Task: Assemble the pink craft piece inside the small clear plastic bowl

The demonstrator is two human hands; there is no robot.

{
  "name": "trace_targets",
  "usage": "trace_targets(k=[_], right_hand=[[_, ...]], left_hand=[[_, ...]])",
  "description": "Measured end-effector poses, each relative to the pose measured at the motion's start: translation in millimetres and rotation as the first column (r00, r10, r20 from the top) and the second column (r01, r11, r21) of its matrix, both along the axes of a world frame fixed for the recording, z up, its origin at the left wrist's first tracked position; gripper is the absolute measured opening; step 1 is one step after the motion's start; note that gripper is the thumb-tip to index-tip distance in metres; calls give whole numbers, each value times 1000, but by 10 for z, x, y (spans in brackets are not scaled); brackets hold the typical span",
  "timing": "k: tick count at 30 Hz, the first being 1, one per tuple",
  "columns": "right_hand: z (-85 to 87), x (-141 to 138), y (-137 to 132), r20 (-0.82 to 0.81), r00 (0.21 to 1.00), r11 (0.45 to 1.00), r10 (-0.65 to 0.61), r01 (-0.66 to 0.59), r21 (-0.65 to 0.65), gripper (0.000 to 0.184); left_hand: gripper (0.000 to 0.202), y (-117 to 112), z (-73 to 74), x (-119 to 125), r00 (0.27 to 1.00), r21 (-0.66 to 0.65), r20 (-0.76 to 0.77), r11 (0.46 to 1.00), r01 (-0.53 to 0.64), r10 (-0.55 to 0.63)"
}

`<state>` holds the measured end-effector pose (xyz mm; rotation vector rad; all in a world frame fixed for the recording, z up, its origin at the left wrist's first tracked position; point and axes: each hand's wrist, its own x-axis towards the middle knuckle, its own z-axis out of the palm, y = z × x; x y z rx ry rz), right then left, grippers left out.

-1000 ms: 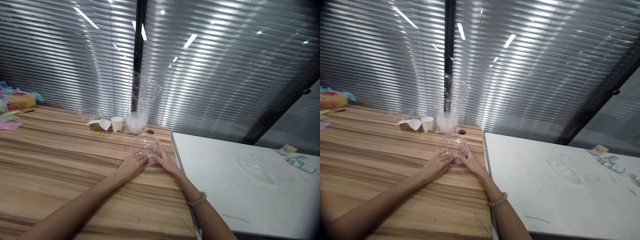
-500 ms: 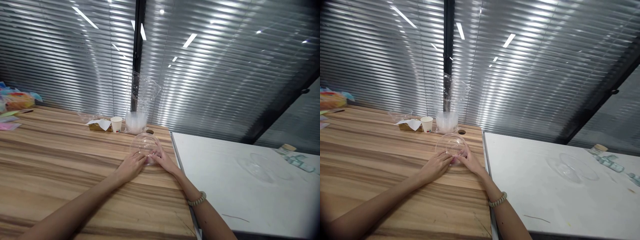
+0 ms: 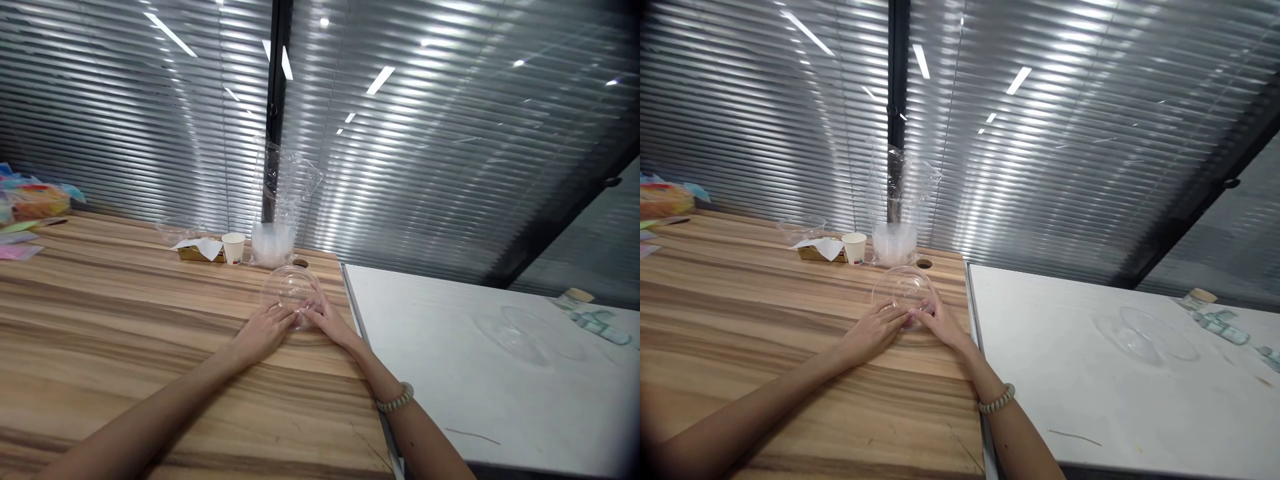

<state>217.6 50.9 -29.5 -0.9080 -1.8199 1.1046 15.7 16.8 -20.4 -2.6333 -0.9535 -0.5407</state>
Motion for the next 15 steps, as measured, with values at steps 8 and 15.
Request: trace_targets(k=[8, 15], right_hand=[[26, -11, -19, -16, 1000, 1000, 10, -10, 8, 81], [16, -16, -16, -11, 1000, 1000, 3, -3, 14, 79]], left_hand=[[32, -19, 24, 2, 1000, -4, 8, 1000, -6, 6], [29, -16, 25, 0, 1000, -18, 18, 1000, 15, -14]])
